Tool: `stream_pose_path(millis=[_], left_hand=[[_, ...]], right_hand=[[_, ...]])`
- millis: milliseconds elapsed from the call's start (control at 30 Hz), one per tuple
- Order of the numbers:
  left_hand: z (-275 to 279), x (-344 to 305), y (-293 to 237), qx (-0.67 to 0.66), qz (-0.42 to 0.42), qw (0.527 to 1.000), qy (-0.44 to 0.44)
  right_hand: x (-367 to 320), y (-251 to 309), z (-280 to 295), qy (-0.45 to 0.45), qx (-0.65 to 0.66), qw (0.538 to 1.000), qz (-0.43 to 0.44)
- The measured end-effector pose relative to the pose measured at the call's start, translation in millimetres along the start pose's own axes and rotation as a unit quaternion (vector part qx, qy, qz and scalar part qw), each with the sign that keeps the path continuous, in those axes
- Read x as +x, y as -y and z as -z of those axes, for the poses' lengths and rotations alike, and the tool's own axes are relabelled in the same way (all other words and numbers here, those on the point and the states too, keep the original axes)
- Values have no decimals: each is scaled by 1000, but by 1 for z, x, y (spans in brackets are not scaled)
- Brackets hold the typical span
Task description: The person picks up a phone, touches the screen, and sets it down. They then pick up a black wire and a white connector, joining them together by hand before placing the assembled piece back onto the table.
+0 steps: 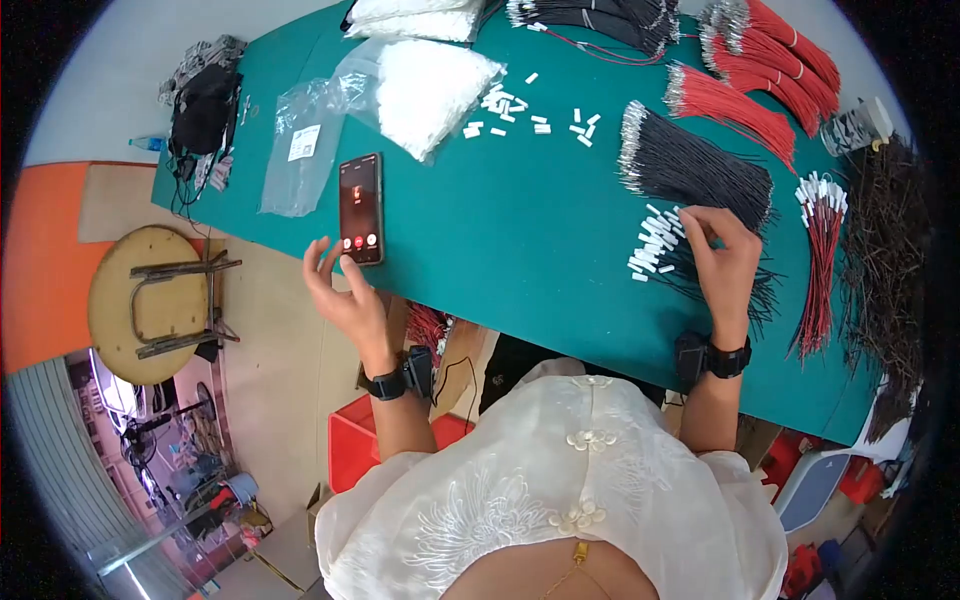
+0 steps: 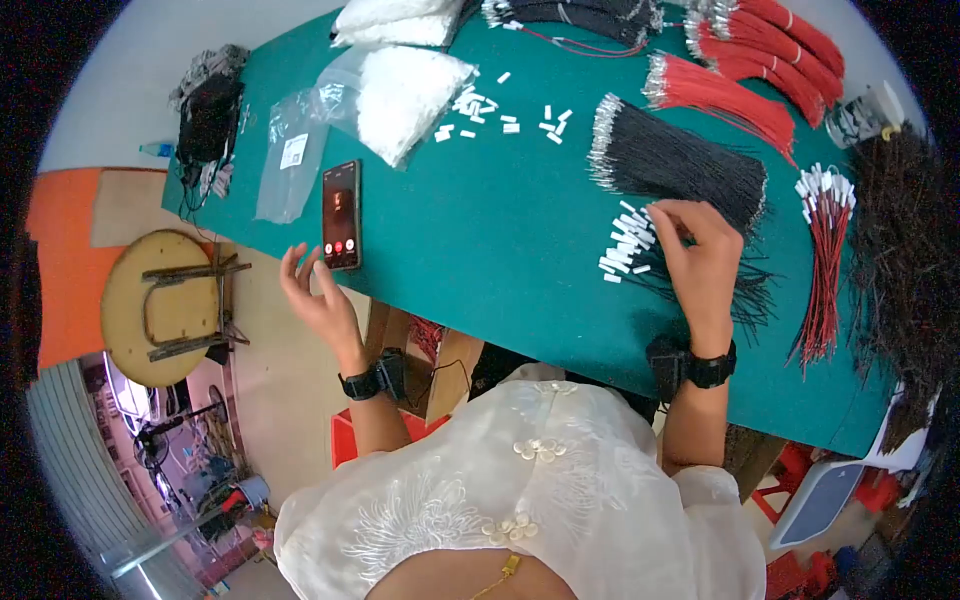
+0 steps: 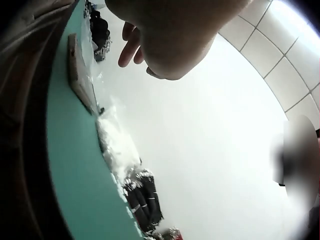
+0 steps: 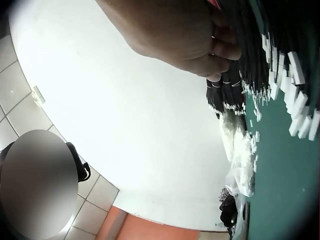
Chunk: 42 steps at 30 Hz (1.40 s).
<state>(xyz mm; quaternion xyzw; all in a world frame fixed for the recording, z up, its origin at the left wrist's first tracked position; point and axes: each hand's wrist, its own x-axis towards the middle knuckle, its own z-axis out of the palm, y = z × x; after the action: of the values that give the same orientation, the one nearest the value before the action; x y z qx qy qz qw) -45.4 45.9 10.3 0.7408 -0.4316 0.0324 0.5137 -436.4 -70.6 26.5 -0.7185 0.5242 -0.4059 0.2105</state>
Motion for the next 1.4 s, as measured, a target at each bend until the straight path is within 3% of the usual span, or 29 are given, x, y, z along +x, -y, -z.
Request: stream_pose_path(millis=[233, 1067, 1300, 1367, 1400], left_hand=[[4, -4, 36, 68, -31, 997, 12], [-6, -4, 31, 91, -6, 994, 54], [-33, 5, -3, 12, -14, 1000, 16], [-60, 11, -24, 0, -113, 987, 113], [-75, 12, -38, -7, -116, 987, 115]], right_hand=[[-1, -2, -1, -4, -3, 1000, -3], [-2, -7, 1, -8, -7, 1000, -6], [-2, -8, 1, -12, -2, 1000, -11], [-2, -7, 1, -11, 0, 1000, -4], [-1, -7, 1, -16, -5, 1000, -5]])
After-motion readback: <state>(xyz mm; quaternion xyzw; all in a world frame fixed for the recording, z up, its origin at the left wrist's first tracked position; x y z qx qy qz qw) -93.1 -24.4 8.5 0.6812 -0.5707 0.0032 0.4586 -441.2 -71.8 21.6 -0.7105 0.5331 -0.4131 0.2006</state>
